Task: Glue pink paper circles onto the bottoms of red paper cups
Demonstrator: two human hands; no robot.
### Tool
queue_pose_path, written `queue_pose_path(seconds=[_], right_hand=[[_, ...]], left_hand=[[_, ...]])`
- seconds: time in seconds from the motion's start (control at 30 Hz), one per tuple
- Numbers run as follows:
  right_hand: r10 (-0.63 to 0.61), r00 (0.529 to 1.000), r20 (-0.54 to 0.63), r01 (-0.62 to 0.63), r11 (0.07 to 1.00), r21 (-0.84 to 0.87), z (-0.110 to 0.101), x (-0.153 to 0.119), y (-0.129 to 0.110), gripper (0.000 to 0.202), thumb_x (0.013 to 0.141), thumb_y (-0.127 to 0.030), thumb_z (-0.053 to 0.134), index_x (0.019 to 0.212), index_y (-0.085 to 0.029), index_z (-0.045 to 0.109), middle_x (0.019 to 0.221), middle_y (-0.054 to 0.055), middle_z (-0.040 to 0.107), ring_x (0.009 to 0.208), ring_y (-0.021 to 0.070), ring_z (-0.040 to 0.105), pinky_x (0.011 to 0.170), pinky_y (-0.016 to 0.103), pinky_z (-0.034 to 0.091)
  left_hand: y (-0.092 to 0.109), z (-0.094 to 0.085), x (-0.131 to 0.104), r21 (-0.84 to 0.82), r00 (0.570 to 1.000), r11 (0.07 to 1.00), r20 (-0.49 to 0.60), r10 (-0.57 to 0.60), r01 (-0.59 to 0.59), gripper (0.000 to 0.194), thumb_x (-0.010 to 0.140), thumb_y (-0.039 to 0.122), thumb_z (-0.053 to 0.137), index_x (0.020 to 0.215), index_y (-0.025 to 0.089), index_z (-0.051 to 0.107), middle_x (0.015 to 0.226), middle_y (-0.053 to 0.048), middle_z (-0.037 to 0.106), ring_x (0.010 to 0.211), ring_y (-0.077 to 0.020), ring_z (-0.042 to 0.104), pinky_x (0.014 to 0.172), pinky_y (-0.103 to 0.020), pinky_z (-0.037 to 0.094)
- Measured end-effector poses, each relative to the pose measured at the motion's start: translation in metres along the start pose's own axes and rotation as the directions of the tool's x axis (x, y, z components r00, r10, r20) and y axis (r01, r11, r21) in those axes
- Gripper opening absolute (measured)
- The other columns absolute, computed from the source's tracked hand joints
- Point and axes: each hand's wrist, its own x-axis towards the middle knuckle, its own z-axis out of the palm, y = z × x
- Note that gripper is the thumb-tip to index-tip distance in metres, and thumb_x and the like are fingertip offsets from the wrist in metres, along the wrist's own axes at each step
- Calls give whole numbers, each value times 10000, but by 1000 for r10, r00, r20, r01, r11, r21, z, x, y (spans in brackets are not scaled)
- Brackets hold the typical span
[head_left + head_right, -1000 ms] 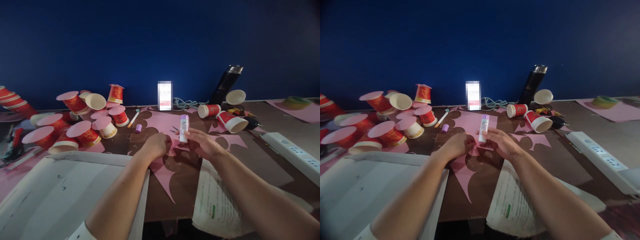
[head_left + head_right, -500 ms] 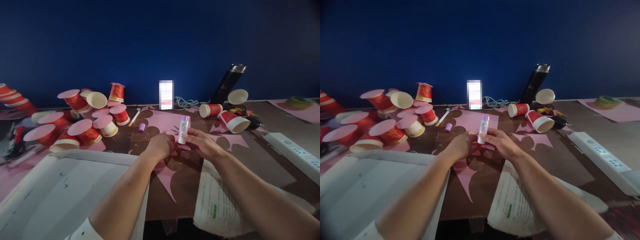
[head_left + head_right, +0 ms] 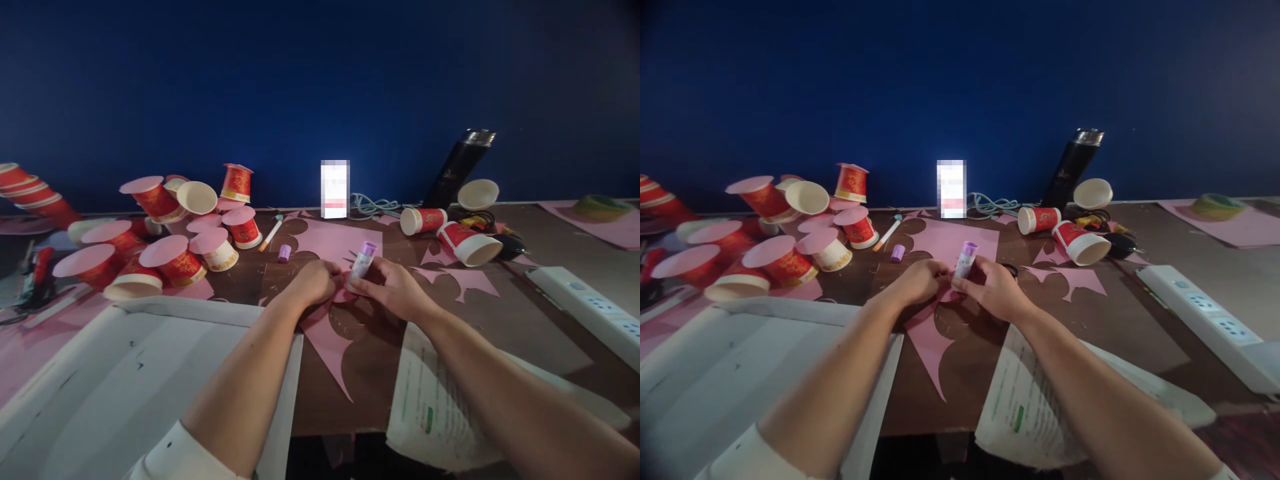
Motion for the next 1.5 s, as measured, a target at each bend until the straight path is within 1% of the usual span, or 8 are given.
queue_pose_path(seconds=[0.23,0.53,0.73,1.0,1.1,1.23,1.33,1.5], right_hand=[[-43,999,20,46,962,-268,7,-2,2,259,785,-433,640,874,-190,654,711,2,661,618,146,579,576,235,382],[-41,998,40,54,894,-444,13,-2,5,161,776,-298,612,910,-219,651,781,33,688,684,177,610,590,240,361],[-92,995,24,93,891,-445,12,-1,8,133,772,-276,613,870,-201,661,857,46,677,758,176,610,646,235,384],[-73,981,177,128,937,-325,3,-3,-3,153,774,-312,628,866,-197,671,818,26,686,669,159,588,608,250,385],[-27,976,214,80,966,-244,0,-5,-5,176,748,-343,661,852,-203,684,737,14,684,625,166,589,586,260,401],[61,989,135,-45,992,-121,-9,-3,-1,249,732,-407,682,852,-189,684,728,17,685,648,179,604,592,268,430],[52,998,21,-52,999,8,-12,-1,4,333,752,-472,661,932,-191,663,803,24,688,683,176,606,613,271,444],[-45,998,-42,29,946,-324,5,-1,8,205,738,-381,663,828,-199,634,735,16,642,627,157,560,584,258,382]], left_hand=[[-4,-3,0,-10,987,988,48,152,-152,300,839,302,486,910,169,745,884,-90,723,778,-181,634,692,-258,431],[-5,-2,2,61,977,976,41,208,-210,241,797,228,482,785,154,710,846,-66,704,768,-172,611,704,-247,429],[-4,-1,2,60,990,988,26,138,-140,232,810,292,507,793,161,697,843,-72,705,783,-181,618,714,-251,435],[-2,-1,0,86,988,984,12,154,-154,257,826,293,482,706,157,665,741,-59,660,670,-166,570,621,-262,395],[-1,-1,-1,97,988,984,21,150,-152,275,836,300,475,698,156,664,737,-48,651,655,-156,553,603,-254,385],[1,-2,-1,83,995,992,30,95,-97,253,835,289,489,775,157,696,799,-68,677,690,-165,564,634,-259,400],[0,-3,0,74,995,993,35,89,-91,250,832,248,474,791,160,704,812,-74,684,696,-163,566,654,-262,406],[-2,-2,2,103,988,983,36,152,-155,251,811,249,475,720,152,688,700,-63,656,628,-154,526,609,-263,383]])
